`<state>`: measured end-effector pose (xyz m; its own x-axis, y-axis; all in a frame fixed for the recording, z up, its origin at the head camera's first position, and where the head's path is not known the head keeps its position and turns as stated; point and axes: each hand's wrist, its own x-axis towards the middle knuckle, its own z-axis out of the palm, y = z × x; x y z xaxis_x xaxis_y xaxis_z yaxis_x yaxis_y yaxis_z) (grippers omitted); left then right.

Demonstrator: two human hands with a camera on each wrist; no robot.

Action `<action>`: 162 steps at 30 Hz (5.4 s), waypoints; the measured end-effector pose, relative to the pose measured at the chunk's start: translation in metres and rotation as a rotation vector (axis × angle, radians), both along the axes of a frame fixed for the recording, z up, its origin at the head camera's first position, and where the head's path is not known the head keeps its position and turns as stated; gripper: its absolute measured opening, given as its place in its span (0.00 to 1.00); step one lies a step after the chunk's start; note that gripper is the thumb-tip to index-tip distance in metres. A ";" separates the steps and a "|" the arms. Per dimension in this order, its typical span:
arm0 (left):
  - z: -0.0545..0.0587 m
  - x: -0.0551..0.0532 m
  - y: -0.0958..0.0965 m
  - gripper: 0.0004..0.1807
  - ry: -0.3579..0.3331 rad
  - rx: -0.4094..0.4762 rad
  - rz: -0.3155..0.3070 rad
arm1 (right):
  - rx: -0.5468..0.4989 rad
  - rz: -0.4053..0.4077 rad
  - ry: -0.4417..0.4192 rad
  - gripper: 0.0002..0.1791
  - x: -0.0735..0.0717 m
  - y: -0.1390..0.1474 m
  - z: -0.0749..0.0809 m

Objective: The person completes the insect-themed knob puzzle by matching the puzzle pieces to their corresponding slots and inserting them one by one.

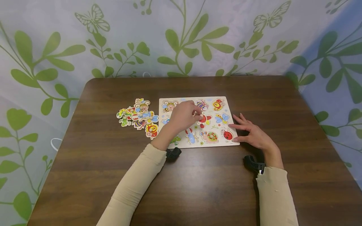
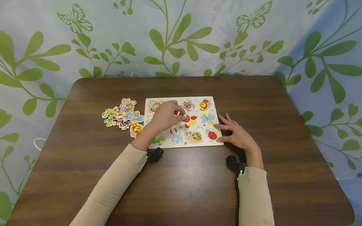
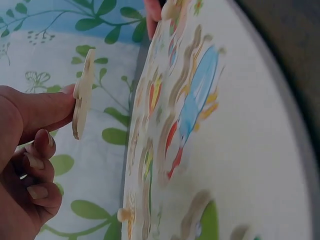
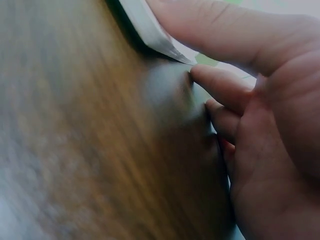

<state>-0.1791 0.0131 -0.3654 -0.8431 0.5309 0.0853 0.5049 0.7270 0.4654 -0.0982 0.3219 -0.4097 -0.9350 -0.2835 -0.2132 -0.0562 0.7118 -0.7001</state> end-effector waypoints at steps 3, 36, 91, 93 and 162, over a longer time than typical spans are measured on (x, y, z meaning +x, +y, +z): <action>-0.001 0.005 0.010 0.07 0.026 -0.033 -0.041 | 0.002 0.005 0.000 0.36 0.000 0.001 0.000; -0.021 0.036 0.096 0.09 0.030 -0.157 -0.121 | -0.003 0.033 0.001 0.41 0.000 0.001 -0.001; -0.021 0.032 0.086 0.11 -0.025 -0.134 -0.160 | 0.013 0.039 0.011 0.41 0.001 0.000 0.001; -0.017 0.027 0.079 0.12 -0.031 -0.127 -0.120 | 0.021 0.044 0.009 0.41 0.000 0.000 0.002; -0.014 -0.037 -0.165 0.16 -0.383 0.096 0.790 | 0.012 0.026 -0.027 0.42 0.002 0.000 0.005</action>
